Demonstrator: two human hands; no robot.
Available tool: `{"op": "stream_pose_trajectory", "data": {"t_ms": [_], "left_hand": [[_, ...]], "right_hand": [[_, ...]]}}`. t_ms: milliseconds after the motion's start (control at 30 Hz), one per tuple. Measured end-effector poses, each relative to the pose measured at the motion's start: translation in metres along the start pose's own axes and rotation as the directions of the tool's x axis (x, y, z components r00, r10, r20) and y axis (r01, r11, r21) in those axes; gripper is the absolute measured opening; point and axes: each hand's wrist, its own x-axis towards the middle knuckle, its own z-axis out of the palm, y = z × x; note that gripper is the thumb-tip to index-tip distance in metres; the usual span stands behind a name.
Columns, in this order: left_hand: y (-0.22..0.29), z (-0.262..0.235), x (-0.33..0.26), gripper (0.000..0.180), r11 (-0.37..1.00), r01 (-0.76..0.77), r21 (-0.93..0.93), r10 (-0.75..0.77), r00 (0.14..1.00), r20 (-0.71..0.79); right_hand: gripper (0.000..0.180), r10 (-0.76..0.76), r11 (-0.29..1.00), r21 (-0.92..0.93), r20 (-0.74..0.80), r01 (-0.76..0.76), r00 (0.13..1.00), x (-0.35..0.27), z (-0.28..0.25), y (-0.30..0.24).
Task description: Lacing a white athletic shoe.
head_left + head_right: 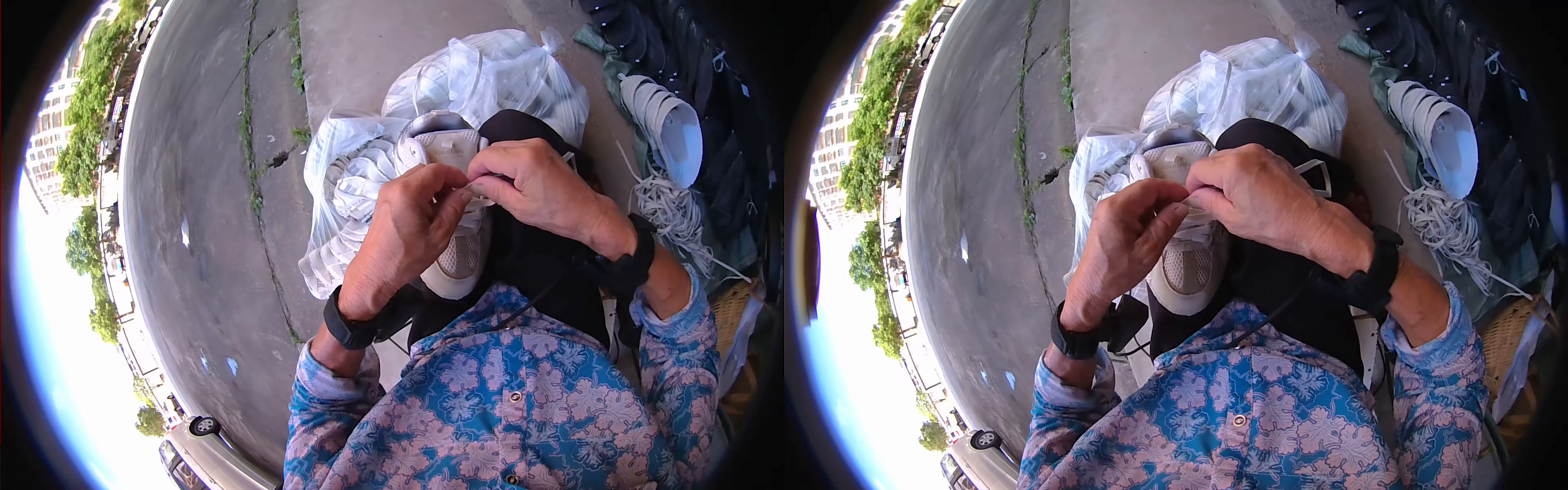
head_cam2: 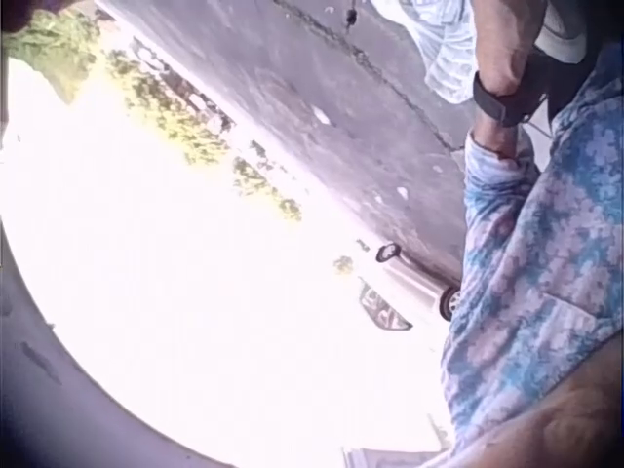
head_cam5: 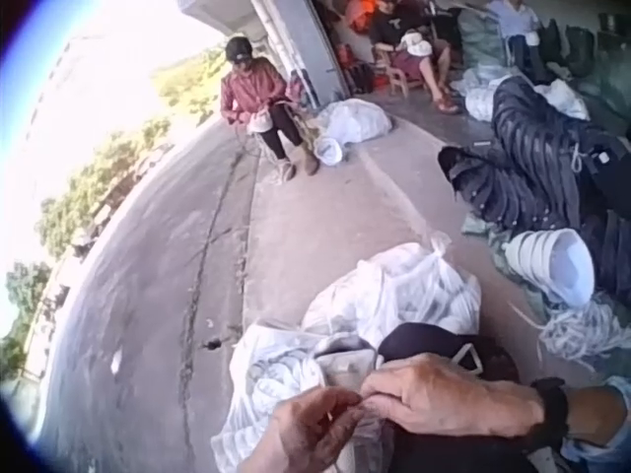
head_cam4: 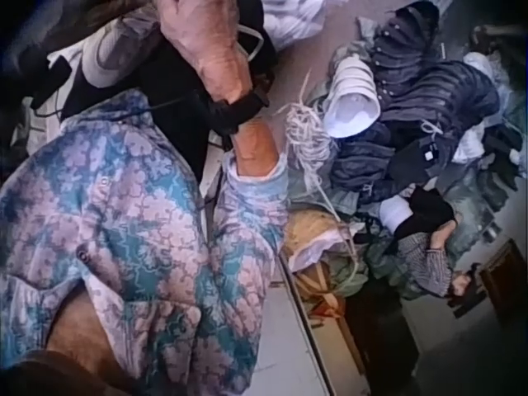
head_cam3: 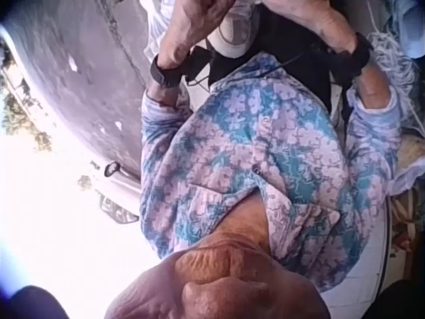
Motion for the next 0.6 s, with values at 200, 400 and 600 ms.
{"op": "stream_pose_trajectory", "data": {"t_ms": [200, 400, 600], "left_hand": [[-0.016, 0.002, 0.007, 0.01, 0.986, -0.083, 0.145, 0.113, 0.97, -0.217], [-0.03, 0.001, 0.011, 0.01, 0.945, -0.164, 0.284, 0.232, 0.946, -0.225], [-0.012, -0.003, 0.011, 0.008, 0.813, -0.141, 0.566, 0.266, 0.953, -0.145]], "right_hand": [[0.005, 0.008, 1.0, 0.009, -0.09, -0.008, 0.996, -0.008, -0.005, 0.017], [0.006, 0.076, 0.99, 0.123, -0.088, -0.065, 0.993, -0.009, -0.008, 0.021], [0.006, 0.096, 0.988, 0.131, -0.093, -0.084, 0.991, -0.009, -0.006, 0.024]]}}
